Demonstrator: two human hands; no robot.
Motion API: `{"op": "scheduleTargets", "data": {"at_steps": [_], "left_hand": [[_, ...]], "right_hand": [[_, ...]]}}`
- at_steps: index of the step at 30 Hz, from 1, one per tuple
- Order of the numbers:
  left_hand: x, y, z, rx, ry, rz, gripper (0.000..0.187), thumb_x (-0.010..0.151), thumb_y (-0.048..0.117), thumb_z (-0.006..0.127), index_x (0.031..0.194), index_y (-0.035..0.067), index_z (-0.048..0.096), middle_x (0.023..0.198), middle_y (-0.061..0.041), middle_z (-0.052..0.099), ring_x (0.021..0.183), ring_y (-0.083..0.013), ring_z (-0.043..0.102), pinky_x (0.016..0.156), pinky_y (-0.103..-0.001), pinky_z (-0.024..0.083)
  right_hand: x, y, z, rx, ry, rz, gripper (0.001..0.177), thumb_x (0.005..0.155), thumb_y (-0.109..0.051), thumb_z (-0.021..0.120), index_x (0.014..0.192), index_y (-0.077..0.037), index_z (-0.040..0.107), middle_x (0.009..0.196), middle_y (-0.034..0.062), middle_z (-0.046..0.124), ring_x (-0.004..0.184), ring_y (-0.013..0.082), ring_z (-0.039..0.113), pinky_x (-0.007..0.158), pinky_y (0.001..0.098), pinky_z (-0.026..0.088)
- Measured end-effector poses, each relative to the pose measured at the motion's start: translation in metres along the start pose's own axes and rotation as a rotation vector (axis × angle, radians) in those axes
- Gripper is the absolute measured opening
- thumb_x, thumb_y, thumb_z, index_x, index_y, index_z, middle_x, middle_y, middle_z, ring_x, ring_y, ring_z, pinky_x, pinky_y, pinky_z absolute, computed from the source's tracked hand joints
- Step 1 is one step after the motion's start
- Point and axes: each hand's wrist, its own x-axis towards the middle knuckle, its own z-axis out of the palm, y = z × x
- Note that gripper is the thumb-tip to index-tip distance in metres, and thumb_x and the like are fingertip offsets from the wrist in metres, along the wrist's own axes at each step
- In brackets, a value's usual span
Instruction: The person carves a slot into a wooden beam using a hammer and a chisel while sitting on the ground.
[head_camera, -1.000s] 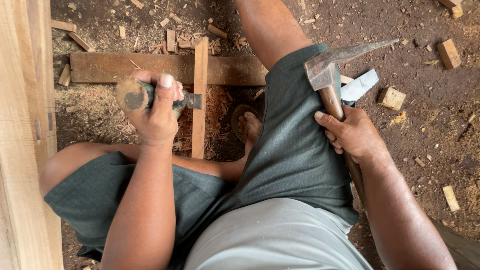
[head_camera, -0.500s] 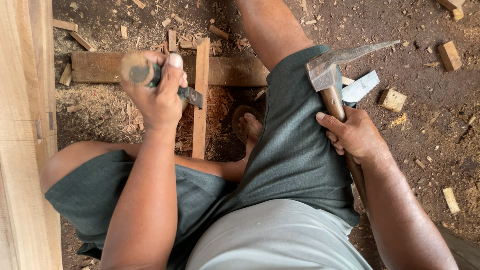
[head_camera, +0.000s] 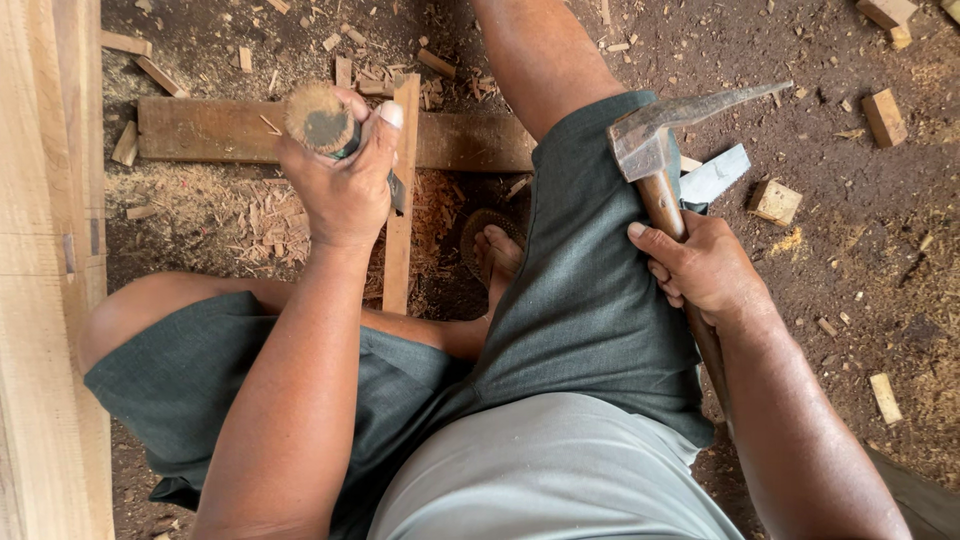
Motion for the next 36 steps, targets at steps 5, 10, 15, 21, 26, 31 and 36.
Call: {"op": "scheduleTargets", "data": {"at_steps": [5, 10, 15, 21, 26, 31, 36], "left_hand": [[-0.006, 0.0, -0.003, 0.107, -0.017, 0.14, 0.013, 0.102, 0.007, 0.076, 0.1, 0.01, 0.064, 0.09, -0.002, 0.068, 0.079, -0.0126, 0.071, 0.069, -0.028, 0.061], [-0.013, -0.003, -0.007, 0.146, -0.007, 0.125, 0.016, 0.102, 0.009, 0.077, 0.103, 0.01, 0.061, 0.096, -0.001, 0.067, 0.083, -0.0115, 0.069, 0.073, -0.027, 0.061], [-0.016, -0.007, -0.008, 0.203, -0.013, 0.126, 0.015, 0.104, 0.01, 0.077, 0.103, 0.011, 0.062, 0.097, -0.001, 0.068, 0.085, -0.0123, 0.071, 0.077, -0.028, 0.064], [-0.02, -0.008, -0.008, 0.09, 0.005, 0.13, 0.018, 0.103, 0.009, 0.078, 0.1, 0.011, 0.06, 0.093, -0.001, 0.066, 0.079, -0.0114, 0.068, 0.072, -0.028, 0.06], [-0.023, -0.008, -0.009, 0.107, -0.007, 0.088, 0.016, 0.102, 0.008, 0.077, 0.097, 0.012, 0.063, 0.089, 0.0, 0.067, 0.08, -0.0118, 0.069, 0.073, -0.029, 0.06], [-0.024, -0.01, -0.007, 0.061, 0.022, 0.09, 0.02, 0.101, 0.006, 0.079, 0.1, 0.01, 0.06, 0.092, -0.001, 0.065, 0.083, -0.0117, 0.066, 0.077, -0.028, 0.058], [-0.029, -0.01, -0.007, 0.046, 0.015, 0.071, 0.02, 0.101, 0.005, 0.079, 0.104, 0.008, 0.059, 0.093, 0.0, 0.065, 0.084, -0.0114, 0.066, 0.078, -0.027, 0.057]], "right_hand": [[0.0, 0.001, 0.003, -0.012, 0.008, -0.021, 0.034, 0.091, -0.03, 0.076, 0.081, -0.002, 0.059, 0.057, 0.0015, 0.051, 0.041, 0.0108, 0.044, 0.036, 0.0295, 0.035], [0.0, 0.002, 0.003, -0.004, 0.007, -0.032, 0.035, 0.092, -0.031, 0.076, 0.081, -0.002, 0.058, 0.057, 0.0014, 0.05, 0.041, 0.0109, 0.044, 0.036, 0.0295, 0.035], [0.0, 0.002, 0.003, -0.024, 0.01, -0.028, 0.034, 0.092, -0.031, 0.076, 0.082, -0.003, 0.059, 0.057, 0.0015, 0.051, 0.042, 0.0106, 0.044, 0.036, 0.0294, 0.036], [-0.001, -0.001, 0.004, -0.044, 0.021, -0.021, 0.036, 0.092, -0.031, 0.077, 0.082, -0.001, 0.059, 0.057, 0.002, 0.051, 0.042, 0.0109, 0.045, 0.036, 0.0294, 0.037], [-0.006, 0.0, 0.007, -0.079, 0.07, -0.039, 0.034, 0.091, -0.032, 0.076, 0.086, -0.002, 0.062, 0.059, 0.0032, 0.054, 0.043, 0.0119, 0.047, 0.039, 0.0304, 0.039], [-0.025, -0.004, 0.013, -0.344, 0.177, -0.139, 0.038, 0.093, -0.036, 0.076, 0.09, 0.001, 0.064, 0.062, 0.0102, 0.062, 0.048, 0.0157, 0.057, 0.045, 0.0342, 0.048], [-0.057, -0.03, 0.03, -0.507, 0.18, -0.443, 0.039, 0.093, -0.036, 0.076, 0.098, 0.0, 0.065, 0.065, 0.0107, 0.065, 0.052, 0.0185, 0.064, 0.048, 0.0366, 0.052]]}}
